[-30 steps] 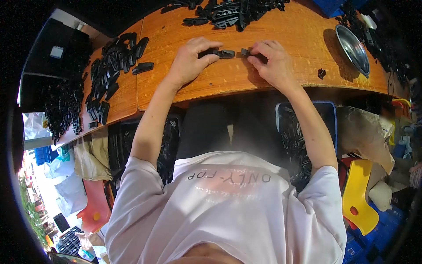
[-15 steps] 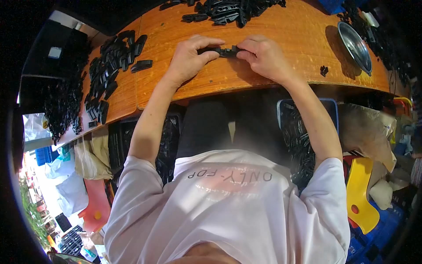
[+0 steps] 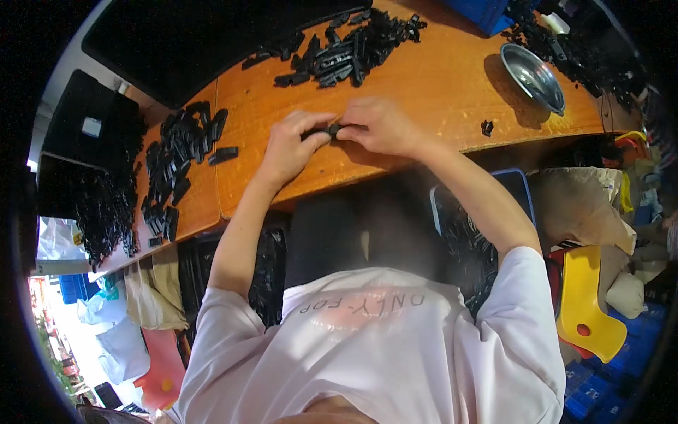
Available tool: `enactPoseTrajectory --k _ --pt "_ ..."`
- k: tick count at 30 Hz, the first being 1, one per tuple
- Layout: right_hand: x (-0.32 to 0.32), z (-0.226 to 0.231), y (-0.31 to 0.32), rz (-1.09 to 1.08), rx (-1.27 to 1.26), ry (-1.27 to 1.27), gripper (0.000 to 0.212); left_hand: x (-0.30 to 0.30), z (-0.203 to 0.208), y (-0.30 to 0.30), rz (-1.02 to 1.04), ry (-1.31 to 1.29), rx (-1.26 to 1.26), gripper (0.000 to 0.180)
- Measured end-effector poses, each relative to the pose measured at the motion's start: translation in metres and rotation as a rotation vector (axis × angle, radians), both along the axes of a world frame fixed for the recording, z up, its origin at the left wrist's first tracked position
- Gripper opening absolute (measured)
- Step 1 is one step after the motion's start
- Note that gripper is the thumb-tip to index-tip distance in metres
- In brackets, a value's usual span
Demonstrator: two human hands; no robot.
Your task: Assembling and inspecting small black plastic components on a workbench.
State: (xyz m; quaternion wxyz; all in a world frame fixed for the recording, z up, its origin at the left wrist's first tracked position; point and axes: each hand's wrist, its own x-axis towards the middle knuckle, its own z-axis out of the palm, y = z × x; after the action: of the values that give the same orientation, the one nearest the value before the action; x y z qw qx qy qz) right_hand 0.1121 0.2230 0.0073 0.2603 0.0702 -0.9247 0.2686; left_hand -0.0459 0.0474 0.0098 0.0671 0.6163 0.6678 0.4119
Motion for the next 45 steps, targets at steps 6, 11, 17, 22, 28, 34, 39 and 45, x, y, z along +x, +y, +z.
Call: enactPoseTrajectory --k 6,11,17,22,28,34,39,45 --pt "-0.011 -0.013 0.134 -0.609 0.023 0.036 0.027 -0.053 0.007 -0.07 0.314 0.376 -0.017 0.025" --pt "-0.008 -0.024 0.282 -0.868 0.062 0.058 0.045 -0.096 0.028 -0.068 0.623 0.477 0.047 0.028" --pt "-0.073 -0.039 0.314 -0.798 -0.205 0.065 0.062 -0.174 0.033 0.033 0.597 0.337 0.051 0.043" --pt "-0.103 -0.043 0.304 -0.765 -0.163 -0.072 0.063 -0.198 0.005 0.129 0.65 0.102 -0.207 0.062" --pt "-0.113 -0.036 0.251 -0.564 -0.17 -0.13 0.044 -0.147 -0.012 0.161 0.48 0.253 -0.275 0.064" --pt "-0.098 -0.03 0.214 -0.648 -0.201 0.032 0.034 -0.147 -0.015 0.13 0.353 0.154 0.001 0.069" --pt "-0.059 -0.036 0.195 -0.575 -0.23 0.203 0.034 -0.105 -0.007 0.079 0.224 0.123 -0.127 0.059" --pt "-0.038 -0.044 0.144 -0.532 -0.657 0.333 0.03 -0.047 -0.012 0.028 0.153 0.31 -0.061 0.046"
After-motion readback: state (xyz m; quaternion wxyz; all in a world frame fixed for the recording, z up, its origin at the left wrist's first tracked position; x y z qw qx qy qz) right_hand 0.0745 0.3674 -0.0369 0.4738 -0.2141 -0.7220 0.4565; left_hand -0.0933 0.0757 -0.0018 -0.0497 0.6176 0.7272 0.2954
